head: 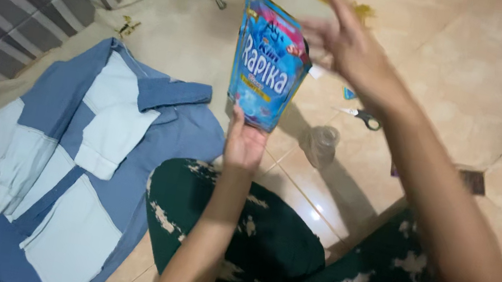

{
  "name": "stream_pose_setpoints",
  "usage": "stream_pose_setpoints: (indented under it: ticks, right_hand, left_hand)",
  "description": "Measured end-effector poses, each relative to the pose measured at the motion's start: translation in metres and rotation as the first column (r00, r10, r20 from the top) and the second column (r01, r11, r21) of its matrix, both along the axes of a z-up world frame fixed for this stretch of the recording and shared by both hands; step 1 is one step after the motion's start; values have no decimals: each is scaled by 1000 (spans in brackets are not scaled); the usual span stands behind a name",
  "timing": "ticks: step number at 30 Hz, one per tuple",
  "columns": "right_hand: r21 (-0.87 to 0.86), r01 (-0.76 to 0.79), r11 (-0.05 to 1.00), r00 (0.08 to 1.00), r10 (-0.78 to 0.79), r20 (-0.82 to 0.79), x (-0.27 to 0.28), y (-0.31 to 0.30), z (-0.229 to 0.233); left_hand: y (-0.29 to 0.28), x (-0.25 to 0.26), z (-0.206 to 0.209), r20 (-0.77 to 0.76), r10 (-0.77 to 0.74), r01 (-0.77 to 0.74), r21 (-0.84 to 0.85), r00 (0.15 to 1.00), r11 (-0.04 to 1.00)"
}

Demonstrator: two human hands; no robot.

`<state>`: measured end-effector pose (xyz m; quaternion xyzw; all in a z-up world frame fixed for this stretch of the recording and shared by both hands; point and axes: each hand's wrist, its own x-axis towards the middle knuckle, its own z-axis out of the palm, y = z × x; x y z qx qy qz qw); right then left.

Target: The person sits on the floor and uses scissors to cut a sachet of fabric softener, then pours the contents into a spray bottle. The person then closes the bottle and moves to a bed to place the sachet and scissors into a plastic bag.

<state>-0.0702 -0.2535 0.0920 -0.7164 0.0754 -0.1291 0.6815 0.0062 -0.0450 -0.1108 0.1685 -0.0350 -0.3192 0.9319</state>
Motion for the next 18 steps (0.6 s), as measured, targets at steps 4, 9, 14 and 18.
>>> stream_pose_setpoints:
  ticks: [4, 9, 14, 18]
  right_hand:
    - [-175, -9, 985, 996, -7, -89, -11, 30, -40]
    - [-236, 56, 970, 993, -78, -87, -4, 8, -71]
    - [-567, 319, 759, 876, -464, -130, -1, -89, -129]
    - [-805, 199, 559, 785, -582, -211, -3, -109, -221]
  left_hand:
    - [-19, 6, 3, 10, 12, -12, -28, 1000, 1000]
    - [-38, 21, -10, -21, 6, -7, -45, 1000, 999]
    - [-38, 52, -41, -70, 24, -25, -21, 997, 999]
    - [-37, 61, -48, -23, 25, -23, 68, 999, 997]
